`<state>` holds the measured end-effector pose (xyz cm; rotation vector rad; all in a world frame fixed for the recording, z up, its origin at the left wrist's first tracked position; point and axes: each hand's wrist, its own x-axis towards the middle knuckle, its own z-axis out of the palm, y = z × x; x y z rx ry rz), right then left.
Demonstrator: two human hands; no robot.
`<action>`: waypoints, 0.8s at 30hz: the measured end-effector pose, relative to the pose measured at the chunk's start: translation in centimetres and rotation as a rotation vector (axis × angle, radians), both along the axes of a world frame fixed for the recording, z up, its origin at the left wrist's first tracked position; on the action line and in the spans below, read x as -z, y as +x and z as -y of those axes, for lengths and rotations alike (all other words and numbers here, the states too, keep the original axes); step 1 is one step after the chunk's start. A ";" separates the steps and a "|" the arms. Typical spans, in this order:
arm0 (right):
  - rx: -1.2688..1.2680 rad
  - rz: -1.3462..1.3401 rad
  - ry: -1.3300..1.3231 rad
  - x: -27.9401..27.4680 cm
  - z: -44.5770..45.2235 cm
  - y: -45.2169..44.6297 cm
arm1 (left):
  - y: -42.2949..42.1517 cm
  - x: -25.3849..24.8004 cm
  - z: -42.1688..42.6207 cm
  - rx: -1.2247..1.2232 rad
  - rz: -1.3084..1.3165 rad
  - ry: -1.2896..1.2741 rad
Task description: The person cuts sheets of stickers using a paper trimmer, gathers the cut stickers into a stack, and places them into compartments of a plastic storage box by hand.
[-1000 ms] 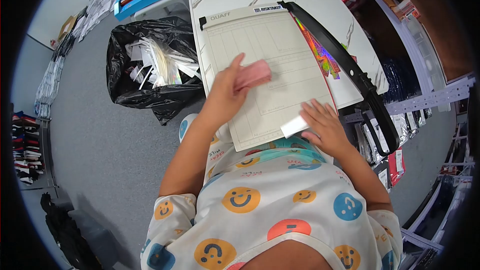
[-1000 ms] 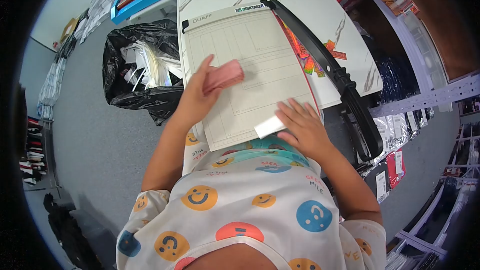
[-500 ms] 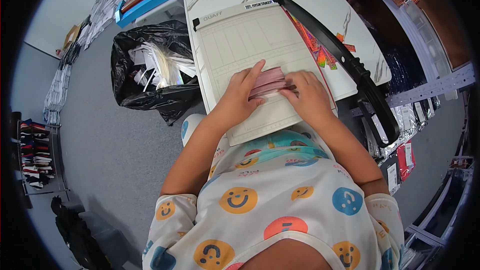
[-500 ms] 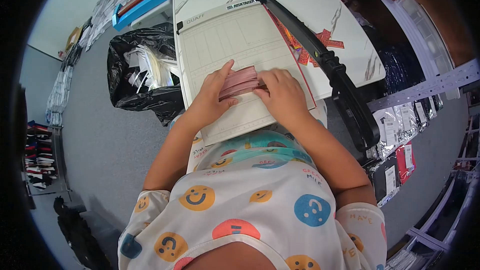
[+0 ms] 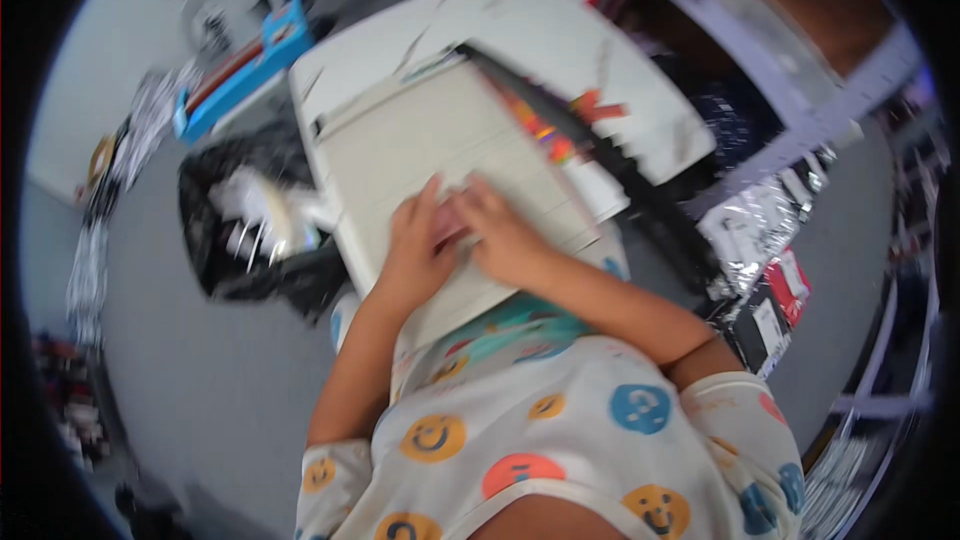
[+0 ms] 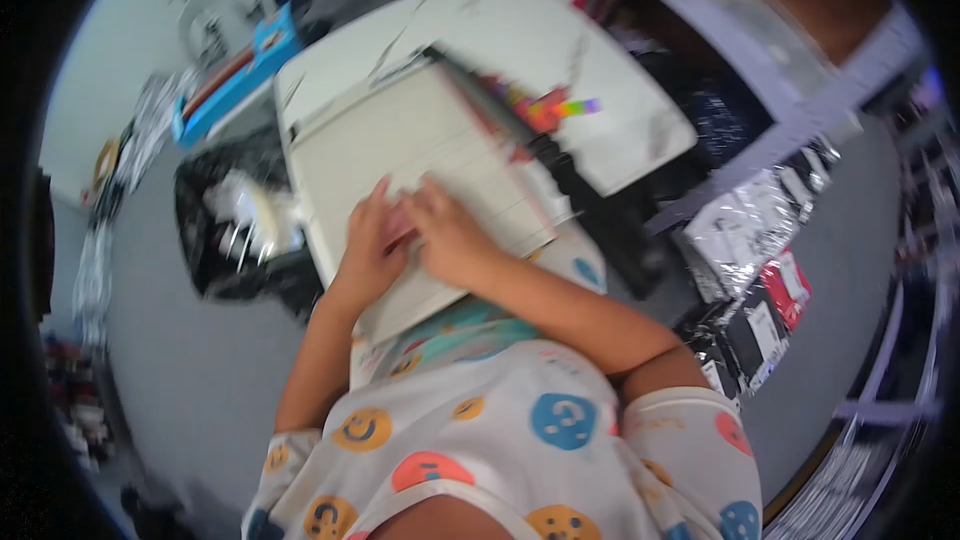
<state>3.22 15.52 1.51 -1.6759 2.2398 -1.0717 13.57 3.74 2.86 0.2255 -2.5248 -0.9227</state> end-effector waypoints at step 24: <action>-0.138 -0.028 -0.049 -0.7 -5.9 -4.5 | -0.5 -1.3 -1.7 -0.108 0.155 -0.259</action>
